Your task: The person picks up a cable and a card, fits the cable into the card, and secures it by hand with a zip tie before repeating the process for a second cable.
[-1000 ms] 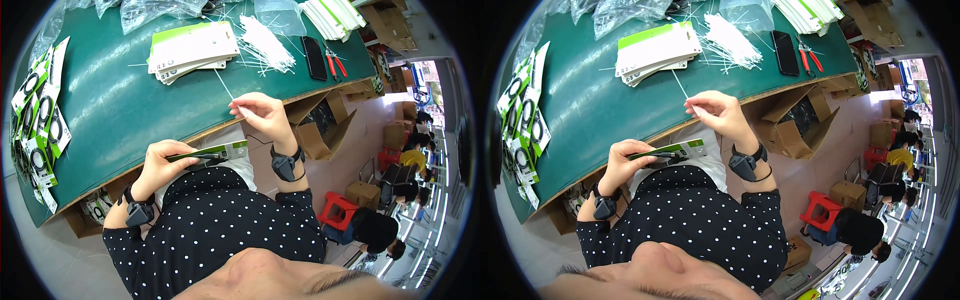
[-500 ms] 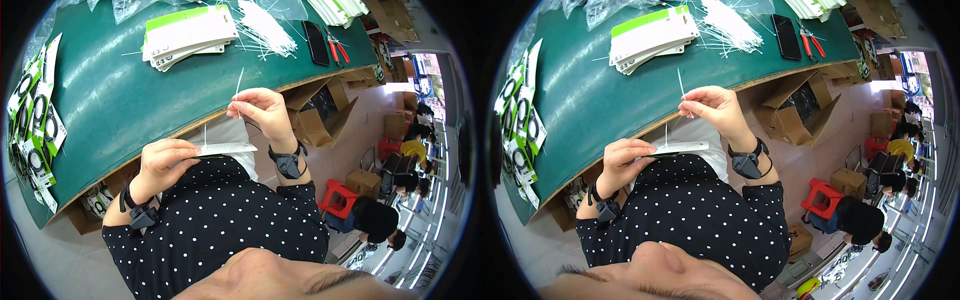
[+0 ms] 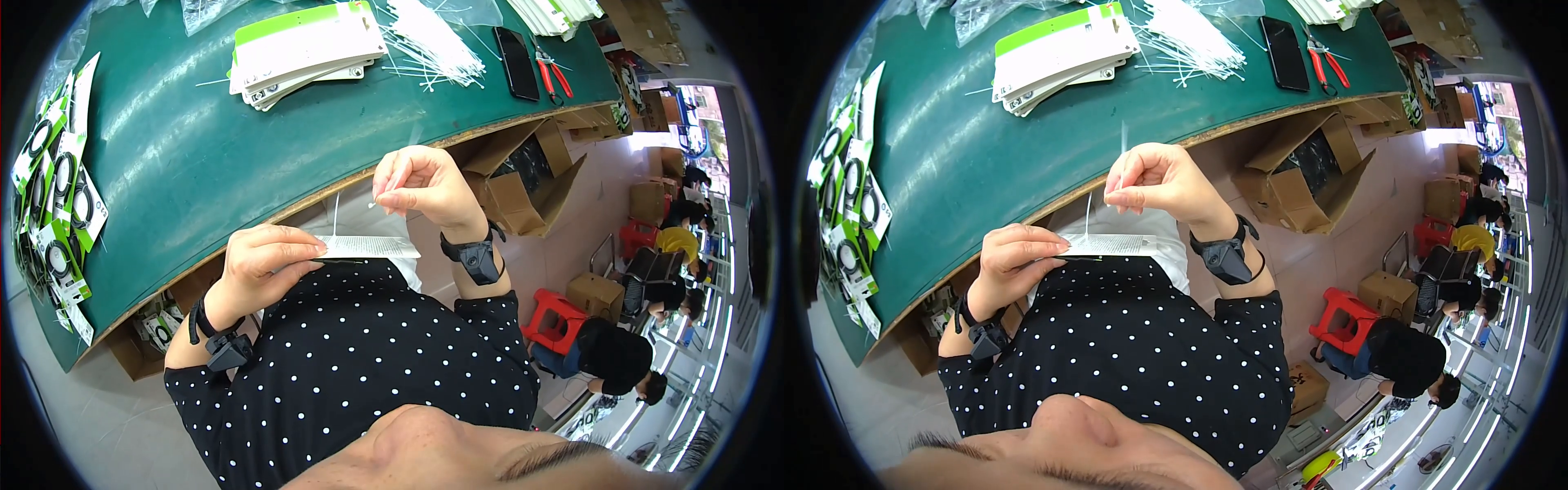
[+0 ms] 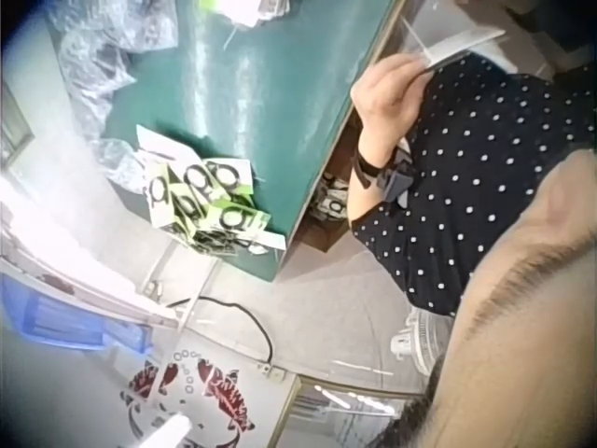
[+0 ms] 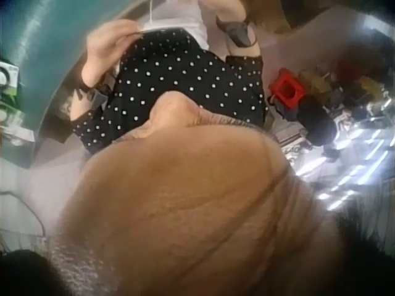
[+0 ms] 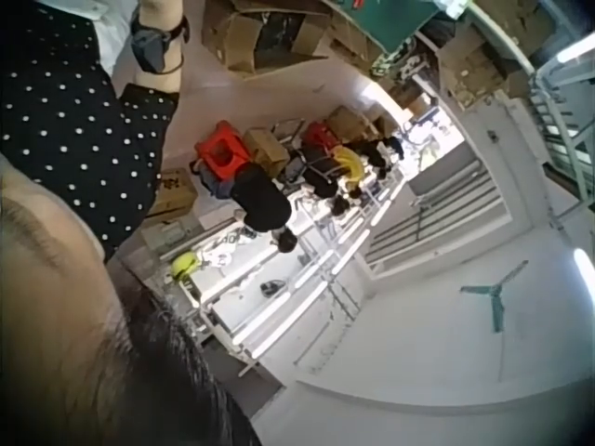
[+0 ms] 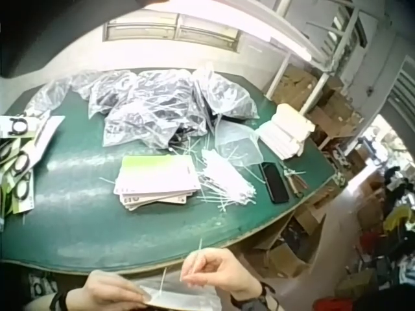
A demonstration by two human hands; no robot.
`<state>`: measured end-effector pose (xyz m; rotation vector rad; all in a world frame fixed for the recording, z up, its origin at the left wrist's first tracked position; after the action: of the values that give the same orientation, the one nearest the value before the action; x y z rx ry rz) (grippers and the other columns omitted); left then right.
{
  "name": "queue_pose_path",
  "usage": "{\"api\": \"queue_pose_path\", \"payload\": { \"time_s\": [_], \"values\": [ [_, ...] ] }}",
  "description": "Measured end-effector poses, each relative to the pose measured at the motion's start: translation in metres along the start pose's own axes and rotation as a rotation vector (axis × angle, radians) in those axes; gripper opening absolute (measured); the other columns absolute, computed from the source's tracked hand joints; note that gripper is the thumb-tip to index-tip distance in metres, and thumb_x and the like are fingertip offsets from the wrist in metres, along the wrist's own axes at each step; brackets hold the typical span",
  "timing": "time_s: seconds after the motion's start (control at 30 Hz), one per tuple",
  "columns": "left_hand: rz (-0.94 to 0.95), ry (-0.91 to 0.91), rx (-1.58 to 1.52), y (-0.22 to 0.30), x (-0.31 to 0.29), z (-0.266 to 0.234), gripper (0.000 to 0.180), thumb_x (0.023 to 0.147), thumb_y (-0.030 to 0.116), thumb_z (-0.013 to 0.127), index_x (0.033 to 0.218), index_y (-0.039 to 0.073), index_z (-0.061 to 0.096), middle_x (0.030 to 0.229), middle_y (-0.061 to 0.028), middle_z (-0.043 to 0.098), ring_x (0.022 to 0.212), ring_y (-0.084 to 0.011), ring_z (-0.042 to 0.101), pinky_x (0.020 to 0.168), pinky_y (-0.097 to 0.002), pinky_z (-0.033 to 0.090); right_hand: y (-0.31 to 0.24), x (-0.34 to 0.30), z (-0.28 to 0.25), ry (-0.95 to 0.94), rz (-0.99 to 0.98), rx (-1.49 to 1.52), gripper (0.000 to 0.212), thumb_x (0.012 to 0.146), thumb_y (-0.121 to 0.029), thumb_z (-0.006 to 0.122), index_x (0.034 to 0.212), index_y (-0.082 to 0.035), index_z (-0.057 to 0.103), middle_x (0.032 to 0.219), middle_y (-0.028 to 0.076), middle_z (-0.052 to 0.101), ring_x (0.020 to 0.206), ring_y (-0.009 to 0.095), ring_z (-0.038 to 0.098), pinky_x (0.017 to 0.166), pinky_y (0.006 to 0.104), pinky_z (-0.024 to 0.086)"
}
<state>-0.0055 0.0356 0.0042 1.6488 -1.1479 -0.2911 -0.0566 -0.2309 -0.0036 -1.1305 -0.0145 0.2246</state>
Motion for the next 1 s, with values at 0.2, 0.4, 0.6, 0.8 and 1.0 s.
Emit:
{"api": "queue_pose_path", "payload": {
  "time_s": [0.2,0.4,0.6,0.8,1.0],
  "values": [
    [0.052,0.019,0.048,0.005,0.004,-0.008,0.026,0.067,-0.001,0.079,0.091,0.003,0.072,0.091,-0.0101,0.072,0.081,-0.0233,0.07,0.067,-0.0308,0.054,0.001,0.005,0.008,0.024,-0.058,-0.065,0.015,0.08,0.012,0.069,0.083,0.0,0.06,0.088,0.015,0.065,0.069,0.014,0.065,0.057,0.0225,0.051],
    [0.128,0.017,0.069,0.013,0.021,-0.005,0.029,0.064,-0.001,0.079,0.092,0.005,0.072,0.086,-0.01,0.067,0.074,-0.0248,0.066,0.062,-0.0317,0.051,-0.017,-0.01,0.008,0.139,-0.154,-0.176,0.015,0.08,0.013,0.069,0.084,0.001,0.061,0.087,0.014,0.065,0.072,0.015,0.066,0.059,0.0235,0.053],
    [-0.011,0.066,0.211,0.011,0.009,-0.001,0.029,0.063,-0.007,0.079,0.088,0.005,0.072,0.081,-0.0103,0.065,0.071,-0.0239,0.065,0.062,-0.031,0.052,-0.007,0.016,-0.005,0.1,-0.52,-0.574,0.018,0.079,-0.003,0.078,0.075,-0.004,0.061,0.088,0.005,0.062,0.084,0.012,0.06,0.063,0.025,0.047],
    [0.125,-0.014,0.03,-0.006,0.016,0.0,0.032,0.063,-0.006,0.079,0.093,0.005,0.072,0.081,-0.0102,0.062,0.071,-0.0234,0.061,0.062,-0.0313,0.048,-0.01,-0.006,0.014,0.195,-0.385,-0.355,0.016,0.079,-0.011,0.08,0.079,-0.005,0.065,0.083,0.001,0.062,0.071,0.006,0.056,0.059,0.0226,0.044],
    [0.075,0.013,0.166,0.023,0.002,-0.004,0.027,0.064,-0.008,0.077,0.089,0.004,0.073,0.082,-0.0118,0.066,0.072,-0.0236,0.066,0.063,-0.0312,0.051,-0.019,-0.005,0.012,0.183,-0.889,-0.656,0.014,0.081,-0.006,0.078,0.091,-0.004,0.068,0.083,0.002,0.061,0.072,0.011,0.058,0.06,0.0244,0.045]
  ]
}}
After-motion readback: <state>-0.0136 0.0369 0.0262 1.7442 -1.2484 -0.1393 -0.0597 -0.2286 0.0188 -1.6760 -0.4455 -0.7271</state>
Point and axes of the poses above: each hand's wrist, its own x-axis towards the middle knuckle, its own z-axis out of the palm, y = z × x, the point moved 1 cm from there along x, towards the middle knuckle
